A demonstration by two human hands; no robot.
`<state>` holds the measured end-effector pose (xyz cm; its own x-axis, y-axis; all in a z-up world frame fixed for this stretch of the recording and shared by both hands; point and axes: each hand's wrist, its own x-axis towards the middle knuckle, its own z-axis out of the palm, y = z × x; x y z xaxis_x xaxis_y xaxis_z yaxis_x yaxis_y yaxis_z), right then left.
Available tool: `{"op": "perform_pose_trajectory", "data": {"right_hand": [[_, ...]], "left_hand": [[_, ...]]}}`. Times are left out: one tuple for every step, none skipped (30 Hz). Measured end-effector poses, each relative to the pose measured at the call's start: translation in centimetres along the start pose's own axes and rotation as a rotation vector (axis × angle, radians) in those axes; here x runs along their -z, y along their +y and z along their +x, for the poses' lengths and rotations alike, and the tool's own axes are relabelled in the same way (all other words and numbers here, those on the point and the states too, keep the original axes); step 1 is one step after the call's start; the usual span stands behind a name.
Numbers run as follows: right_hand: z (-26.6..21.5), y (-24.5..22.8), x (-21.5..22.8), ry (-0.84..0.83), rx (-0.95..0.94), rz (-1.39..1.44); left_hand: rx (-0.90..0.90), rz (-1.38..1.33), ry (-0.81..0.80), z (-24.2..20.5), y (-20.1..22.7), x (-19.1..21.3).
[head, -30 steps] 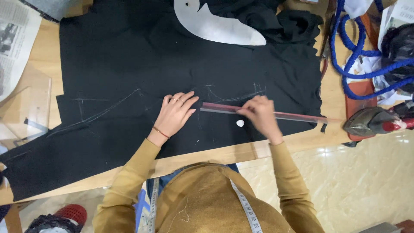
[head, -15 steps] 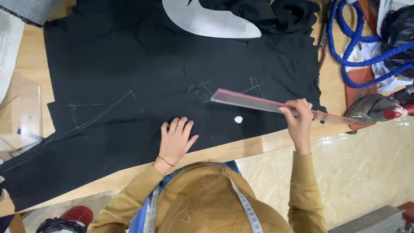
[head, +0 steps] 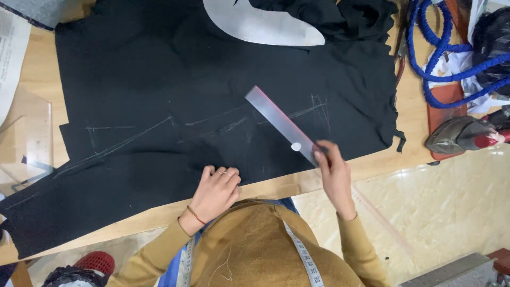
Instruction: The person places a white paper pattern on a black fabric, uses a ruler and chalk to mark lines, then cuts the fabric along the marked lines with scissors. The person adjusts the fabric and pattern during the process.
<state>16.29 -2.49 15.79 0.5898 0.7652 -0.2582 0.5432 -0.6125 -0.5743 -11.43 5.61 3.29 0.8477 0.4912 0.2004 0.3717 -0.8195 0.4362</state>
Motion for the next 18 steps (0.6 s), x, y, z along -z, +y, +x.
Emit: {"op": "perform_pose_trajectory", "data": {"right_hand": [[-0.6, 0.8, -0.7, -0.004, -0.001, -0.001], [-1.3, 1.6, -1.4, -0.042, -0.053, 0.019], [-2.0, 2.5, -2.0, -0.080, -0.104, 0.038], [-2.5, 4.2, -3.1, -0.077, -0.108, 0.040], [-3.1, 5.9, -4.2, -0.099, -0.128, 0.072], [-3.8, 7.6, -5.4, -0.122, -0.149, 0.104], [-4.7, 7.6, -6.0, -0.118, -0.153, 0.107], [-5.2, 7.4, -6.6, -0.074, -0.086, 0.095], [-5.8, 7.3, -7.2, -0.029, -0.020, 0.083], [-6.3, 7.4, -7.6, -0.025, -0.023, 0.086], [-6.8, 7.6, -8.0, -0.027, -0.018, 0.079], [-7.3, 7.7, -8.4, -0.031, -0.014, 0.071], [-7.4, 7.0, -8.1, -0.028, -0.018, 0.073], [-7.7, 6.2, -7.8, -0.027, -0.017, 0.087], [-7.9, 5.4, -7.5, -0.025, -0.017, 0.102], [-8.0, 5.4, -7.3, -0.021, -0.020, 0.105], [-8.2, 5.3, -7.0, -0.017, -0.028, 0.107], [-8.2, 5.3, -6.7, -0.014, -0.033, 0.108]], "left_hand": [[0.004, -0.002, -0.002, 0.0, -0.1, -0.2], [0.005, -0.019, -0.044, -0.1, -0.2, -0.5], [0.007, -0.037, -0.085, -0.1, -0.3, -0.7], [0.002, -0.038, -0.088, 0.7, -0.4, -0.3], [0.007, -0.058, -0.045, 1.5, -0.4, 0.1], [0.011, -0.078, -0.003, 2.3, -0.4, 0.5], [0.006, -0.079, -0.006, 2.7, -0.7, -0.1], [0.037, -0.029, 0.053, 3.4, -1.2, -0.7], [0.068, 0.020, 0.113, 4.0, -1.7, -1.3], [0.063, 0.020, 0.112, 4.4, -1.8, -1.6], [0.088, 0.110, 0.160, 4.8, -1.9, -2.0], [0.115, 0.200, 0.209, 5.1, -2.0, -2.4], [0.111, 0.198, 0.206, 5.2, -1.7, -2.3], [0.130, 0.221, 0.208, 5.2, -1.5, -2.1], [0.149, 0.245, 0.209, 5.2, -1.3, -1.9], [0.143, 0.245, 0.208, 5.1, -1.6, -1.9], [0.175, 0.254, 0.188, 5.0, -2.0, -2.0], [0.209, 0.264, 0.170, 5.1, -2.3, -2.0]]}}
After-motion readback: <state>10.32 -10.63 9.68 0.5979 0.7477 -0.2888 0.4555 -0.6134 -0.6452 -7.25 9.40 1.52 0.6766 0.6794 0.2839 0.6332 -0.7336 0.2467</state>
